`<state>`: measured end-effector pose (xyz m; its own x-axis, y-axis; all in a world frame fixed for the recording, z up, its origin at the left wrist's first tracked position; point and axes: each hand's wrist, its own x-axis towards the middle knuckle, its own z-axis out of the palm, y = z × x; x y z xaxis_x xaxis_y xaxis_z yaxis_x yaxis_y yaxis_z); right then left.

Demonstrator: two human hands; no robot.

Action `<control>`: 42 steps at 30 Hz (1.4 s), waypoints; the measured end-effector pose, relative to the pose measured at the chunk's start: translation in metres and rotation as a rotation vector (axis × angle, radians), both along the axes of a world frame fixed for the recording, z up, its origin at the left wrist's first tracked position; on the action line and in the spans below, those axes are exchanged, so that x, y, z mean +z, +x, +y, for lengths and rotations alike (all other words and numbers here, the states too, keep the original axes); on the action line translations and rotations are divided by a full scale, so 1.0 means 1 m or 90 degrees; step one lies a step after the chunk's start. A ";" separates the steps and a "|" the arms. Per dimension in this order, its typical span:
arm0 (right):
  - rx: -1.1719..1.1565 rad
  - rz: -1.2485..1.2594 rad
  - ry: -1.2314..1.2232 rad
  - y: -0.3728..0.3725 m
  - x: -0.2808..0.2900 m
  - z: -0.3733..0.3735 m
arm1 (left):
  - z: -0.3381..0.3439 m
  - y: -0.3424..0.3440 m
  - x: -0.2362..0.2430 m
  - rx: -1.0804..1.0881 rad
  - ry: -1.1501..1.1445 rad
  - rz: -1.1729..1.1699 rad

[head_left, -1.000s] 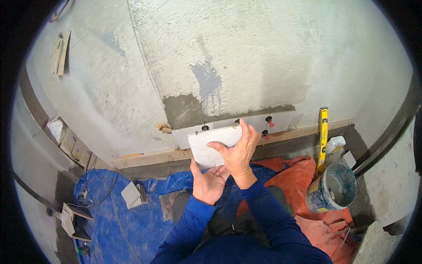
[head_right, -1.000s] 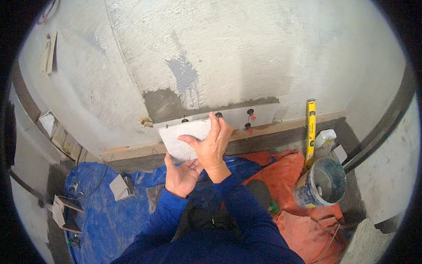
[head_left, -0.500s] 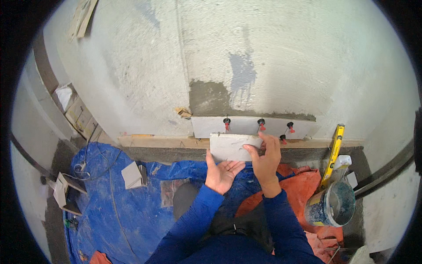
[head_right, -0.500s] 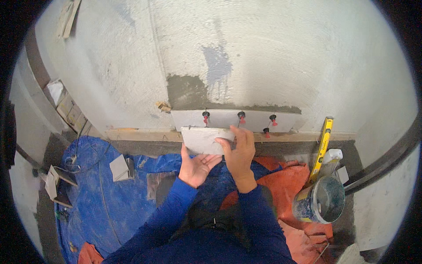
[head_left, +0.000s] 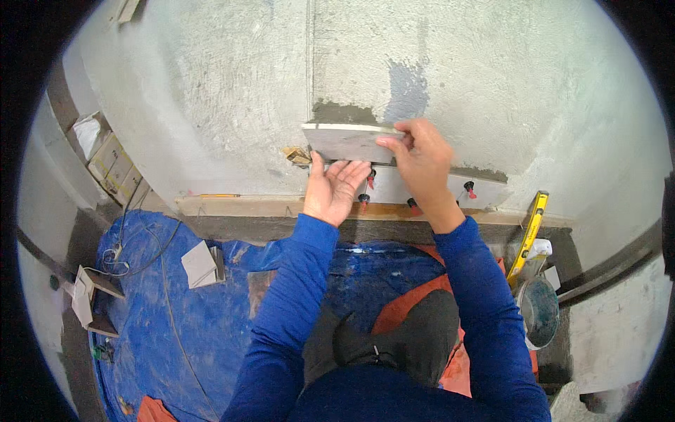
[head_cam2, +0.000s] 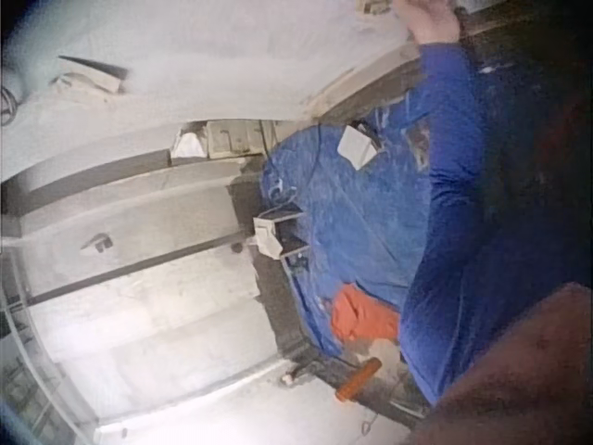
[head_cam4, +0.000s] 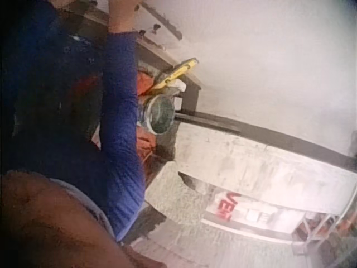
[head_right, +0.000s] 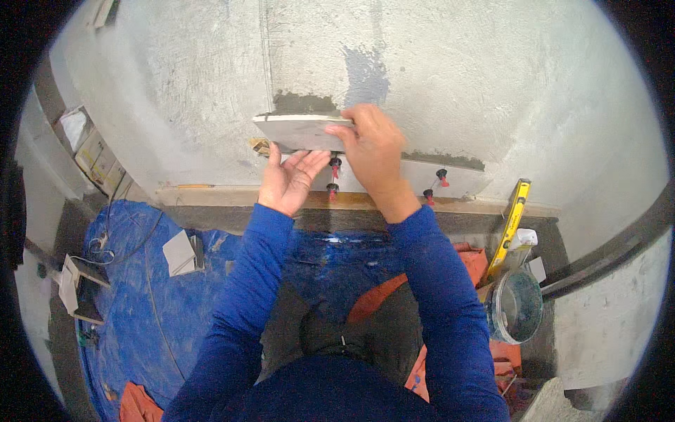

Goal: The person applies adhesive to a white tile using a trowel, places the tile on a wall above a wooden batten, and secures it with a green rubber mallet and tile leveling clips. The person repeats the process for additional tiles, adjusting clips to maintain alignment.

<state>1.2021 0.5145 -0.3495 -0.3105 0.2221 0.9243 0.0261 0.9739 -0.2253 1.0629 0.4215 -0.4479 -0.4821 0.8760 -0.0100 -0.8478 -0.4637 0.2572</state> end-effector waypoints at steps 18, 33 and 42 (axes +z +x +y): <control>-0.039 -0.051 -0.105 -0.024 -0.035 0.026 | 0.037 -0.003 -0.053 0.098 -0.033 -0.089; -0.043 -0.080 -0.224 -0.043 -0.038 0.041 | 0.031 -0.001 -0.042 0.181 -0.105 -0.040; 0.018 -0.059 -0.246 -0.054 -0.038 0.048 | 0.034 -0.003 -0.044 0.184 -0.112 -0.046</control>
